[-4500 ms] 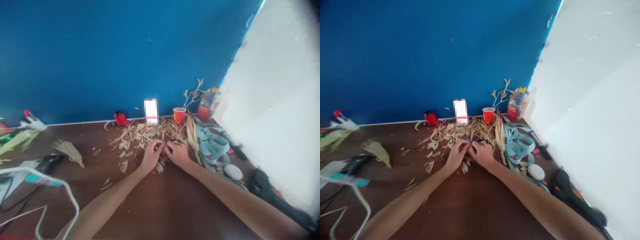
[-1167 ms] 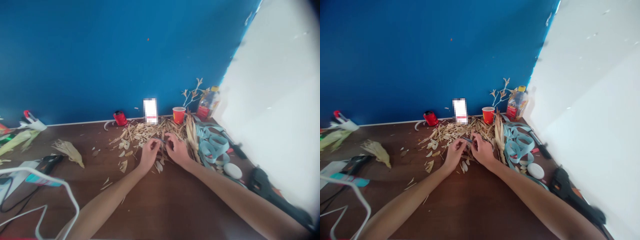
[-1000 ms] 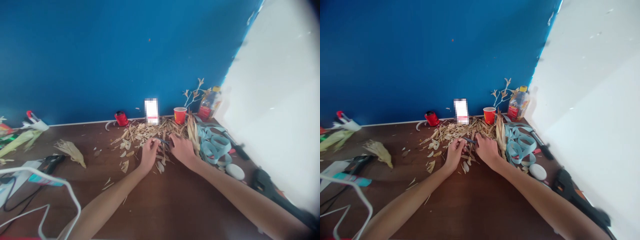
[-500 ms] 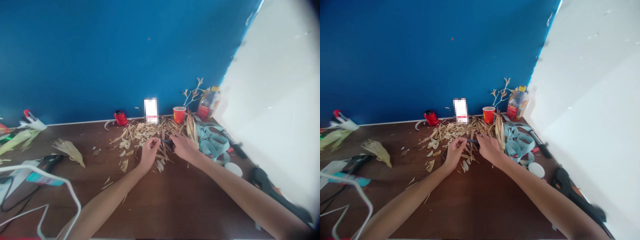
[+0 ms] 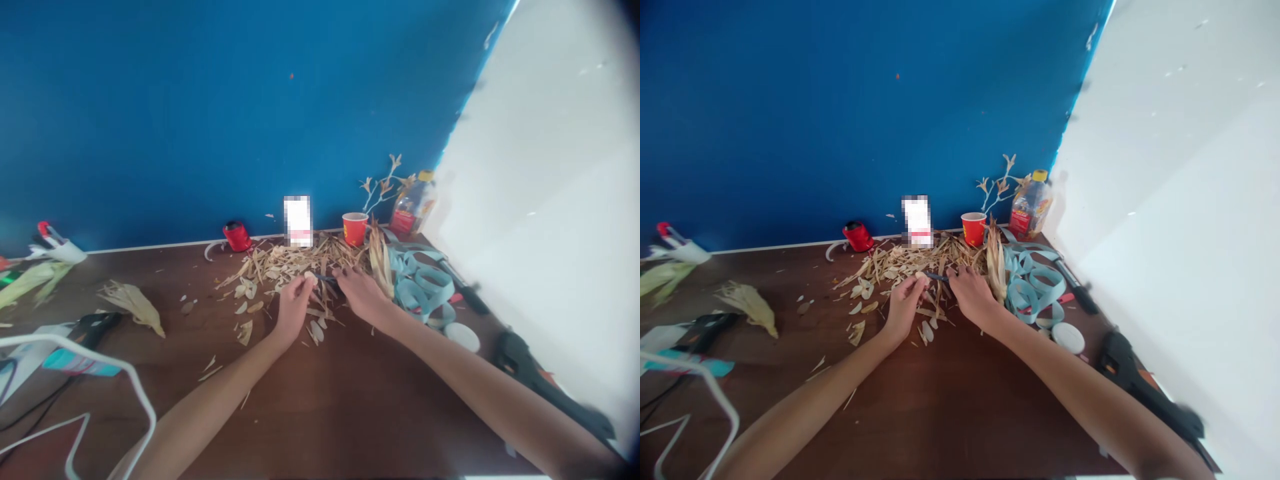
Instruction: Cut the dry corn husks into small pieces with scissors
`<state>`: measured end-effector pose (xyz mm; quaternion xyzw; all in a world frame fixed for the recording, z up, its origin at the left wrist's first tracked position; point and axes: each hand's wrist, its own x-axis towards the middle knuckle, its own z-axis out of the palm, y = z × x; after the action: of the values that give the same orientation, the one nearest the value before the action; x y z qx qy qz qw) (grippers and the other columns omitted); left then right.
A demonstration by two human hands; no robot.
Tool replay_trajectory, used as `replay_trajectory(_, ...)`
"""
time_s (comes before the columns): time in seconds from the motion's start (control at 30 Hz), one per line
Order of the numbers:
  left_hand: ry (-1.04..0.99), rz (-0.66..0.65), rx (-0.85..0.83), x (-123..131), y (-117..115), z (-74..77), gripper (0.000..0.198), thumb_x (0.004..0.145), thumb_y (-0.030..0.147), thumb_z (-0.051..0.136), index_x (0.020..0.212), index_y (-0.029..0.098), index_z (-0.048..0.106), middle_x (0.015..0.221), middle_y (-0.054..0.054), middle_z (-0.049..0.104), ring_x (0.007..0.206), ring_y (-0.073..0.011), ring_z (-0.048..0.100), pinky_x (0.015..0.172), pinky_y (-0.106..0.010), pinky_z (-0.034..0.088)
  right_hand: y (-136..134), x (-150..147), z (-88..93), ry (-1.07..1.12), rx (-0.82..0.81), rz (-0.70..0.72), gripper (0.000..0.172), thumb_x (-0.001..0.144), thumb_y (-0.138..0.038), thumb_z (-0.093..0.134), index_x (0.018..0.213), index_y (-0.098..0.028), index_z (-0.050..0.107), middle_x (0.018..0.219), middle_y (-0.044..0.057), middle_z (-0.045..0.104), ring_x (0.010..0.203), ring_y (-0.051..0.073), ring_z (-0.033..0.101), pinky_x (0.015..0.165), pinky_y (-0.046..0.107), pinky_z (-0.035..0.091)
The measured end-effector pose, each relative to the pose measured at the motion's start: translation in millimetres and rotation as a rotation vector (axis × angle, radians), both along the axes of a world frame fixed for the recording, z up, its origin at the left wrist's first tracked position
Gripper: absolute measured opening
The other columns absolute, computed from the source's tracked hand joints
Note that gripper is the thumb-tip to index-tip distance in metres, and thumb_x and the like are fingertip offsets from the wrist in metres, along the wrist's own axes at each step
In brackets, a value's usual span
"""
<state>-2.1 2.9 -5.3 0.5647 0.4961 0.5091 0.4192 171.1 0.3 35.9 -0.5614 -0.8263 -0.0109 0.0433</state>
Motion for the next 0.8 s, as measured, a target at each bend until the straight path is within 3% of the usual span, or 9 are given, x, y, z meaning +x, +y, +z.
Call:
replay_trajectory(0.17,0.010,0.036,0.019,-1.1,-0.2,0.0,0.032,0.081,0.047,0.057,0.078,0.016,0.066,0.062,0.000,0.056,0.058,-0.0119,0.051,0.056,-0.022,0.039,3.5,0.8,-3.6,0.052,0.019,-0.096,0.057,0.074,0.003,0.042,0.128,-0.015,0.038,0.116,0.017,0.052,0.096,0.026,0.057,0.073,0.033,0.043)
replay_trajectory(0.37,-0.087,0.069,-0.007,1.0,1.8,-2.0,0.031,0.078,0.046,0.062,0.087,0.016,0.065,0.062,0.001,0.055,0.057,-0.0106,0.049,0.054,-0.022,0.038,10.0,6.0,-12.3,0.210,-0.055,0.007,0.058,0.070,0.004,0.042,0.125,-0.014,0.040,0.098,0.012,0.061,0.093,0.024,0.058,0.078,0.033,0.041)
replay_trajectory(0.57,-0.185,0.061,-0.068,0.2,2.4,-2.6,0.030,0.081,0.046,0.058,0.081,0.016,0.061,0.061,0.002,0.050,0.052,-0.0086,0.044,0.049,-0.020,0.035,12.4,1.2,-9.7,0.504,-0.016,-0.006,0.038,0.078,-0.011,0.050,0.115,-0.019,0.050,0.103,0.009,0.063,0.096,0.023,0.056,0.080,0.032,0.040)
replay_trajectory(0.7,-0.198,0.067,-0.064,-0.8,2.3,-2.5,0.030,0.083,0.046,0.054,0.080,0.017,0.057,0.066,0.001,0.053,0.054,-0.0090,0.046,0.049,-0.021,0.035,12.7,-5.7,-15.3,0.729,-0.049,0.003,0.028,0.076,-0.024,0.057,0.104,-0.022,0.057,0.091,0.002,0.065,0.082,0.018,0.058,0.074,0.027,0.042)
replay_trajectory(0.8,-0.197,0.072,-0.060,-1.1,2.4,-2.4,0.030,0.084,0.047,0.052,0.080,0.017,0.054,0.069,0.000,0.054,0.055,-0.0093,0.047,0.050,-0.021,0.037,7.8,-12.8,-24.2,0.858,-0.081,0.008,0.026,0.074,-0.025,0.057,0.099,-0.023,0.060,0.080,-0.001,0.064,0.072,0.015,0.057,0.068,0.025,0.042)
